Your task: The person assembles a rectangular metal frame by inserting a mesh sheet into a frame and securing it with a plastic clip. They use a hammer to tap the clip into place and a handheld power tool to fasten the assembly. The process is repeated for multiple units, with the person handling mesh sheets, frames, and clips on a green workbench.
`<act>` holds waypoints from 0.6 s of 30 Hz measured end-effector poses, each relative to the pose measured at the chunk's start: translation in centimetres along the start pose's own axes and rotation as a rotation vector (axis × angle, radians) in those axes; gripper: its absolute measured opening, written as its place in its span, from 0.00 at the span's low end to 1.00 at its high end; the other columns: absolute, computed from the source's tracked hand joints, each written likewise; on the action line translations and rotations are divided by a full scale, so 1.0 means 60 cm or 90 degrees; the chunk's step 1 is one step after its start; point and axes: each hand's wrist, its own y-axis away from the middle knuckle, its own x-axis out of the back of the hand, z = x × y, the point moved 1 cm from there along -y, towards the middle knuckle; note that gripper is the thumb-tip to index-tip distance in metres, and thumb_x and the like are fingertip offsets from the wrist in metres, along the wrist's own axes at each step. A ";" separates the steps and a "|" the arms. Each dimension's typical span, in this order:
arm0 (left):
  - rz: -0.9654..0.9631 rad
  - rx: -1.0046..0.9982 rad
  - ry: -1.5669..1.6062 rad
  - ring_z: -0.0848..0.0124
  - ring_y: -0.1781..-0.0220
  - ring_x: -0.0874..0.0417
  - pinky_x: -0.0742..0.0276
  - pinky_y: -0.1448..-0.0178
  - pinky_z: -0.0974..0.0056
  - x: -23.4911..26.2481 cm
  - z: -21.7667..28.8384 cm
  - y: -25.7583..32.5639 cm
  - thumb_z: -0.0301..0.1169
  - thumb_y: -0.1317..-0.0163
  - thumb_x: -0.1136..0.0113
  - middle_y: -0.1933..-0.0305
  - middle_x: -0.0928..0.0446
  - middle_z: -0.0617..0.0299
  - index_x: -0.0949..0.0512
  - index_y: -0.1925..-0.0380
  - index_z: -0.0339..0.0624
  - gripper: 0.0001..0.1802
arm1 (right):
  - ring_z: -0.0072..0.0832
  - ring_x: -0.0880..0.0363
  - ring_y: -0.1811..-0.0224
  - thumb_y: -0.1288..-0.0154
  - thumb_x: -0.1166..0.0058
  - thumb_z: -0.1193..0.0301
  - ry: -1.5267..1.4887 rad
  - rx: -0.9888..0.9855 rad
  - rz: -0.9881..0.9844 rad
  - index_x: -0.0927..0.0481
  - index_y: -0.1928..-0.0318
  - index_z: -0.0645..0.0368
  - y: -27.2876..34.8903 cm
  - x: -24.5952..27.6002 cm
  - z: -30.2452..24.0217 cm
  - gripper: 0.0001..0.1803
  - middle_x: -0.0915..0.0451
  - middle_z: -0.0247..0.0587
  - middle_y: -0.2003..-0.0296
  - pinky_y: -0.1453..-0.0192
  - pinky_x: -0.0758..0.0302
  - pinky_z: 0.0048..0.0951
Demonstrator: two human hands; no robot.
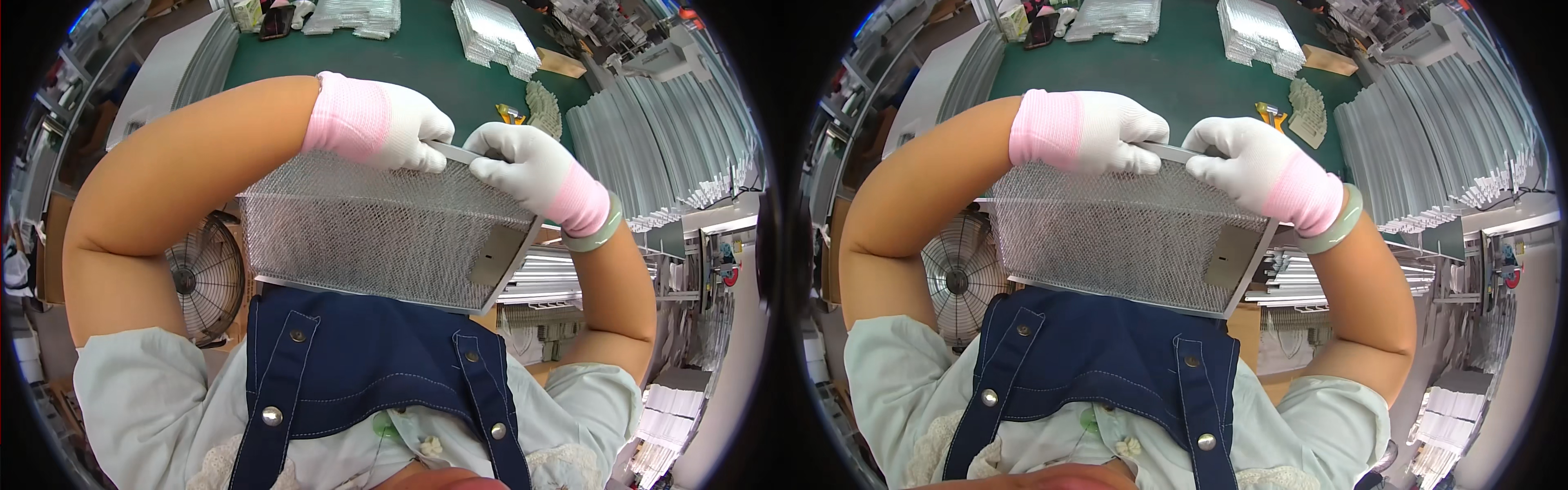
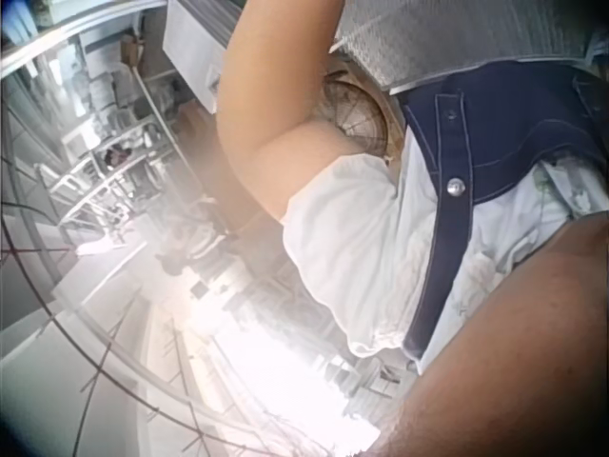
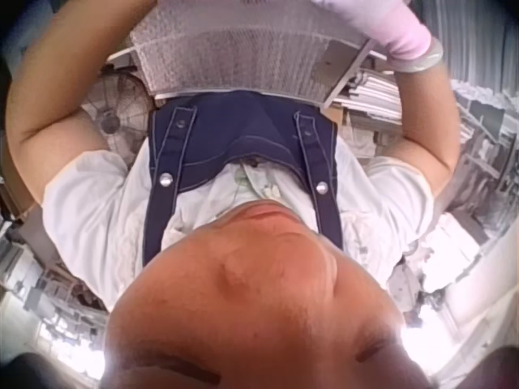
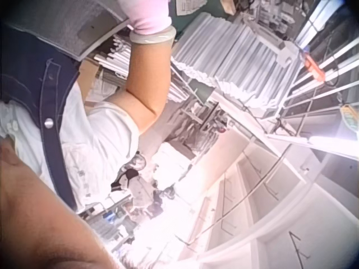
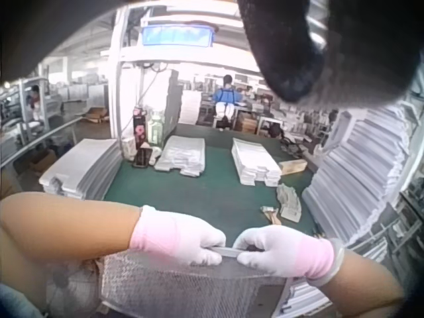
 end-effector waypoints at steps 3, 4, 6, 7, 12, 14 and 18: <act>-0.027 0.026 0.055 0.58 0.66 0.20 0.24 0.58 0.56 0.001 -0.005 0.006 0.42 0.28 0.45 0.72 0.24 0.51 0.24 0.63 0.37 0.17 | 0.44 0.18 0.66 0.31 0.47 0.67 0.101 0.150 0.101 0.19 0.58 0.61 -0.005 -0.030 0.022 0.11 0.19 0.51 0.70 0.60 0.24 0.39; -0.027 0.034 0.065 0.57 0.65 0.19 0.24 0.58 0.56 -0.002 -0.007 0.009 0.43 0.28 0.45 0.72 0.24 0.51 0.24 0.63 0.37 0.18 | 0.46 0.18 0.67 0.31 0.47 0.65 0.190 0.195 0.154 0.21 0.61 0.60 -0.004 -0.040 0.021 0.11 0.20 0.50 0.71 0.62 0.24 0.41; 0.039 -0.003 -0.065 0.56 0.65 0.18 0.24 0.59 0.55 -0.014 -0.009 0.011 0.45 0.28 0.46 0.72 0.23 0.51 0.24 0.64 0.38 0.19 | 0.48 0.19 0.68 0.30 0.47 0.61 0.308 0.223 0.216 0.23 0.66 0.58 -0.006 -0.056 0.025 0.13 0.21 0.48 0.74 0.64 0.24 0.44; 0.071 -0.022 -0.131 0.55 0.65 0.18 0.23 0.59 0.54 -0.019 -0.012 0.011 0.45 0.28 0.46 0.72 0.22 0.51 0.24 0.64 0.38 0.19 | 0.48 0.20 0.69 0.30 0.47 0.59 0.341 0.210 0.224 0.24 0.67 0.58 -0.009 -0.062 0.030 0.15 0.22 0.47 0.75 0.65 0.25 0.45; 0.189 -0.053 -0.335 0.53 0.73 0.17 0.21 0.66 0.52 -0.033 -0.044 0.023 0.48 0.28 0.49 0.78 0.23 0.56 0.24 0.68 0.44 0.19 | 0.48 0.20 0.71 0.29 0.47 0.55 0.339 0.157 0.207 0.26 0.68 0.57 -0.014 -0.059 0.058 0.19 0.23 0.47 0.77 0.68 0.25 0.45; 0.225 -0.047 -0.360 0.53 0.75 0.18 0.21 0.68 0.52 -0.036 -0.049 0.024 0.48 0.28 0.48 0.80 0.23 0.57 0.24 0.69 0.45 0.19 | 0.48 0.20 0.71 0.29 0.47 0.55 0.326 0.174 0.206 0.26 0.70 0.57 -0.019 -0.054 0.059 0.19 0.24 0.47 0.78 0.68 0.26 0.46; 0.273 -0.035 -0.375 0.54 0.76 0.17 0.21 0.69 0.53 -0.041 -0.047 0.022 0.48 0.30 0.47 0.81 0.23 0.57 0.23 0.70 0.46 0.18 | 0.47 0.19 0.69 0.29 0.46 0.57 0.289 0.148 0.170 0.20 0.64 0.61 -0.029 -0.043 0.052 0.17 0.20 0.50 0.74 0.65 0.24 0.41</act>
